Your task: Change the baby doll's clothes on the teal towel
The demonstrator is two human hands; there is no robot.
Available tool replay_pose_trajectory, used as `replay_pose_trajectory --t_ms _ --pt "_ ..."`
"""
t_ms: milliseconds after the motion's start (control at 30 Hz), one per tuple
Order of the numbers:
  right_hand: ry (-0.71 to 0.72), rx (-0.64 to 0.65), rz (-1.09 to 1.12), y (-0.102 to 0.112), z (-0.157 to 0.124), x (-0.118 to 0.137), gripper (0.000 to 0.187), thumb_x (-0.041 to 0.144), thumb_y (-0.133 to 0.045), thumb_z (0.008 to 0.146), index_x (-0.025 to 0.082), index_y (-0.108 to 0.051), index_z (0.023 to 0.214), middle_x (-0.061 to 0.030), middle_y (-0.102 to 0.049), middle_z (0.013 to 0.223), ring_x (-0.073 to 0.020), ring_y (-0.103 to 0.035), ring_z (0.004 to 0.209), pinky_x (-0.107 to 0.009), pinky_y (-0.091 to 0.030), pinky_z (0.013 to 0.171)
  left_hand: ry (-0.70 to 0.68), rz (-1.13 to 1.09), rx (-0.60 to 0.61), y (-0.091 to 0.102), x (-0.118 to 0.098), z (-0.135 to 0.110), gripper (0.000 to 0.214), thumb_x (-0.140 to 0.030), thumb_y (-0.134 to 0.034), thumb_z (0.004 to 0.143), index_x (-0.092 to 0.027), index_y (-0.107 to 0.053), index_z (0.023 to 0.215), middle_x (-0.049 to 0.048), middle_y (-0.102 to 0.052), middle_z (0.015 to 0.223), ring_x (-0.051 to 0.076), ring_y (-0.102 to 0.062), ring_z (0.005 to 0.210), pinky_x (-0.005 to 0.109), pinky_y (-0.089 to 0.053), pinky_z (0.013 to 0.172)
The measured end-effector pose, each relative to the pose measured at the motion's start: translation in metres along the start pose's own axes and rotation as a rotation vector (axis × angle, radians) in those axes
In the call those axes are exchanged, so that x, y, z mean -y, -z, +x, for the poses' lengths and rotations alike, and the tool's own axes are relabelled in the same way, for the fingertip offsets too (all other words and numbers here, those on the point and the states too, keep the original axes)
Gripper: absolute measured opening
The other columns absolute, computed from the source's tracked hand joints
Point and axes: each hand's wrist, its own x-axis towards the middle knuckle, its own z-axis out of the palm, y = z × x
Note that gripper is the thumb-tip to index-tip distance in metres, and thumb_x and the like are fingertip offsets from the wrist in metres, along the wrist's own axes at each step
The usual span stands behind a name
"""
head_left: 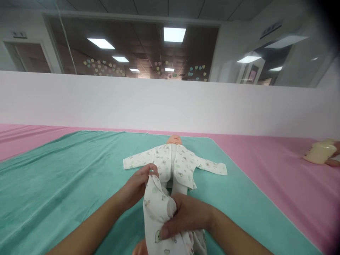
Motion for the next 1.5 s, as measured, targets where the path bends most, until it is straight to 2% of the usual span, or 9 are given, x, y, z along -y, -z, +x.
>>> replay_pose_trajectory --t_ms 133,267,500,600,867,1100,1200,1400,1500 --pt "0.099 -0.184 0.323 0.003 0.002 -0.006 0.037 0.040 -0.075 0.067 0.014 -0.068 0.092 -0.0060 -0.067 0.084 -0.0157 -0.062 0.074 -0.029 -0.048 0.072 0.093 0.421 0.201 -0.003 -0.002 -0.004 0.014 -0.026 -0.067 0.072 -0.016 -0.062 0.080 0.0008 -0.060 0.077 0.016 -0.053 0.071 0.023 -0.037 0.060" --pt "0.226 -0.259 0.567 0.003 0.007 -0.009 0.038 0.047 -0.061 0.080 0.014 -0.066 0.098 -0.0089 -0.067 0.090 -0.0180 -0.063 0.079 -0.033 -0.049 0.077 0.065 0.312 0.199 -0.006 0.005 -0.002 0.020 -0.028 -0.067 0.073 -0.014 -0.065 0.087 0.0037 -0.064 0.083 0.019 -0.057 0.078 0.027 -0.042 0.070" --pt "0.183 -0.168 0.471 0.011 0.009 -0.019 0.043 0.049 -0.069 0.072 0.013 -0.066 0.095 -0.0078 -0.068 0.082 -0.0185 -0.064 0.076 -0.033 -0.050 0.075 -0.011 -0.203 0.129 -0.002 0.024 0.007 0.028 -0.026 -0.061 0.077 -0.017 -0.061 0.104 0.0078 -0.064 0.094 0.021 -0.060 0.083 0.029 -0.046 0.072" --pt "0.190 -0.089 0.498 0.014 0.007 -0.020 0.052 0.040 -0.078 0.062 0.013 -0.064 0.104 -0.0094 -0.069 0.088 -0.0221 -0.065 0.083 -0.037 -0.049 0.080 0.007 -0.139 0.190 -0.003 0.025 0.004 0.035 -0.033 -0.060 0.080 -0.015 -0.060 0.111 0.0109 -0.065 0.098 0.022 -0.061 0.083 0.030 -0.047 0.071" --pt "0.244 -0.245 0.491 0.006 0.010 -0.015 0.047 0.051 -0.058 0.080 0.014 -0.060 0.110 -0.0086 -0.067 0.088 -0.0191 -0.063 0.083 -0.034 -0.049 0.080 0.131 0.078 0.364 -0.007 0.012 -0.002 0.035 -0.033 -0.071 0.074 -0.012 -0.066 0.101 0.0092 -0.066 0.091 0.022 -0.061 0.082 0.031 -0.047 0.075" --pt "0.014 0.068 -0.017 0.009 0.003 -0.007 0.038 0.040 -0.078 0.062 0.014 -0.067 0.086 -0.0022 -0.063 0.078 -0.0130 -0.057 0.072 -0.024 -0.046 0.063 0.003 -0.250 0.126 -0.006 0.026 0.003 0.015 -0.030 -0.064 0.080 -0.015 -0.059 0.079 -0.0009 -0.056 0.067 0.009 -0.052 0.058 0.019 -0.043 0.056" --pt "0.011 0.177 -0.003 0.010 0.000 -0.005 0.037 0.036 -0.079 0.059 0.014 -0.066 0.087 -0.0020 -0.063 0.081 -0.0138 -0.057 0.075 -0.025 -0.048 0.067 0.066 -0.133 0.142 -0.007 0.023 0.000 0.018 -0.031 -0.062 0.082 -0.015 -0.059 0.076 -0.0014 -0.055 0.065 0.008 -0.050 0.057 0.017 -0.040 0.052" --pt "0.241 -0.003 0.390 0.008 0.003 -0.015 0.044 0.049 -0.066 0.072 0.012 -0.063 0.096 -0.0067 -0.063 0.085 -0.0171 -0.060 0.080 -0.032 -0.049 0.076 0.156 0.308 0.444 -0.012 0.003 -0.008 0.032 -0.034 -0.072 0.071 -0.016 -0.068 0.097 0.0059 -0.066 0.092 0.023 -0.060 0.088 0.030 -0.048 0.076" --pt "0.231 0.011 0.323 0.007 0.003 -0.016 0.043 0.047 -0.068 0.071 0.012 -0.064 0.094 -0.0067 -0.063 0.085 -0.0173 -0.059 0.082 -0.033 -0.047 0.079 0.182 0.226 0.404 -0.014 0.005 -0.009 0.036 -0.028 -0.072 0.070 -0.018 -0.067 0.104 0.0067 -0.067 0.095 0.024 -0.062 0.090 0.033 -0.047 0.079"
